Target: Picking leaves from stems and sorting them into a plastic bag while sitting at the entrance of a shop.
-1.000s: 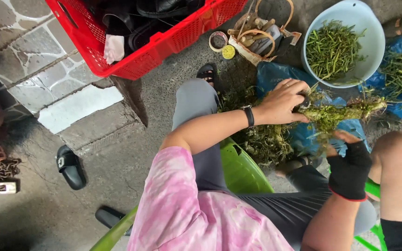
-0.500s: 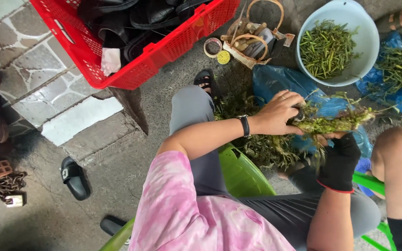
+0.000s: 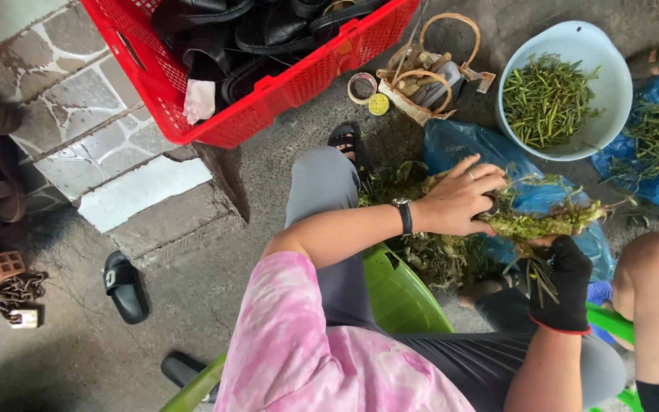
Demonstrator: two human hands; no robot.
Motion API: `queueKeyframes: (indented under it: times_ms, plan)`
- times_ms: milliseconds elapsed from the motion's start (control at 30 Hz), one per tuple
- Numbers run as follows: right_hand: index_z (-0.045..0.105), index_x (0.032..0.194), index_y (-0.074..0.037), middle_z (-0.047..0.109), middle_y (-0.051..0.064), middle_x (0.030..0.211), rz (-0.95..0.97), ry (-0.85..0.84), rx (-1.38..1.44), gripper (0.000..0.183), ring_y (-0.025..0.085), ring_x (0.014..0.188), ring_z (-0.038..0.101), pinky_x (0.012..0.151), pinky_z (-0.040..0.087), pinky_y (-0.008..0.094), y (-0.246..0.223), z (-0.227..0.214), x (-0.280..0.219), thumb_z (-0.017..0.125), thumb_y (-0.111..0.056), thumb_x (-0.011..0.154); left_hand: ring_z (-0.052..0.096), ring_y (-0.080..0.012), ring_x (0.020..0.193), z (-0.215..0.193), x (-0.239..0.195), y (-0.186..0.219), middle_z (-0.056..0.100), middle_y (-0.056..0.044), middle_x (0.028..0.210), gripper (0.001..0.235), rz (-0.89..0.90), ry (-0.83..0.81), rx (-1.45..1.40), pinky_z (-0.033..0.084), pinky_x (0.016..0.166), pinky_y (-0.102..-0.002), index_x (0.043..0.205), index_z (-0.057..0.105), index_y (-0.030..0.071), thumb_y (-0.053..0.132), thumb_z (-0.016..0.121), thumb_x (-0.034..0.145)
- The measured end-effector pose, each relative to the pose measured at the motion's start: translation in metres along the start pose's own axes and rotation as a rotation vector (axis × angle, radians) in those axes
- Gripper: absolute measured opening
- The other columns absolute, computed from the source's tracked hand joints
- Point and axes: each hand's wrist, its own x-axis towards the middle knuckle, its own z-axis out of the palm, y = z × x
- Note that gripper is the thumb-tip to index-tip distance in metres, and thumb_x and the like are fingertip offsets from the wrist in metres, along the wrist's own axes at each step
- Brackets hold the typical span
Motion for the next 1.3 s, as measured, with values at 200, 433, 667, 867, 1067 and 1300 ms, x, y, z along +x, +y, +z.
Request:
queueKeyframes:
  times_ms: [200,433,667,867,1067,1300]
  plan:
    - [0.065,0.1,0.001,0.064,0.014,0.093,0.1,-0.04,0.06,0.027,0.025,0.089,0.06,0.081,0.046,0.036,0.013,-0.007,-0.005,0.064,0.012,0.075,0.043,-0.0335,0.122,-0.006,-0.002,0.004,0.058,-0.012,0.115,0.043,0.04,-0.006,0.003,0.024,0.108,-0.064,0.063,0.07,0.007,0.049,0.074,0.071]
    - [0.062,0.098,0.003,0.062,0.013,0.09,0.313,0.057,0.368,0.023,0.023,0.086,0.06,0.076,0.051,0.034,0.031,-0.006,-0.011,0.059,0.012,0.077,0.041,-0.0343,0.124,-0.003,-0.001,0.006,0.056,-0.011,0.118,0.041,0.023,-0.014,-0.062,0.021,0.109,-0.066,0.061,0.069,0.007,0.048,0.075,0.07]
    - [0.062,0.109,0.002,0.063,0.015,0.102,0.129,-0.029,0.102,0.023,0.027,0.082,0.063,0.073,0.052,0.037,0.008,0.005,-0.004,0.051,0.011,0.09,0.04,-0.0342,0.125,0.0,-0.004,0.002,0.056,-0.012,0.117,0.043,0.014,-0.029,-0.043,0.022,0.108,-0.066,0.061,0.069,0.006,0.048,0.074,0.071]
    - [0.055,0.093,-0.005,0.058,0.009,0.087,0.053,0.018,0.184,0.011,0.02,0.082,0.053,0.077,0.042,0.036,0.003,0.018,-0.003,0.064,0.0,0.091,0.04,-0.036,0.124,0.013,-0.007,0.006,0.057,-0.012,0.118,0.04,0.059,-0.063,-0.043,0.023,0.108,-0.069,0.064,0.071,0.008,0.046,0.075,0.071]
    - [0.064,0.088,0.001,0.062,0.016,0.088,-0.025,-0.055,-0.054,0.019,0.031,0.089,0.059,0.082,0.046,0.041,0.022,0.0,-0.004,0.074,0.008,0.075,0.041,-0.0351,0.122,0.004,-0.005,0.004,0.059,-0.012,0.113,0.037,0.084,-0.039,-0.027,0.022,0.109,-0.067,0.068,0.075,0.008,0.045,0.079,0.068]
    - [0.059,0.094,0.0,0.058,0.015,0.103,0.152,0.019,0.24,0.021,0.024,0.098,0.058,0.093,0.049,0.035,0.044,-0.011,-0.018,0.07,0.007,0.078,0.038,-0.0345,0.126,-0.004,-0.005,-0.004,0.058,-0.01,0.116,0.033,0.036,-0.065,-0.056,0.018,0.11,-0.067,0.062,0.07,0.011,0.042,0.079,0.068]
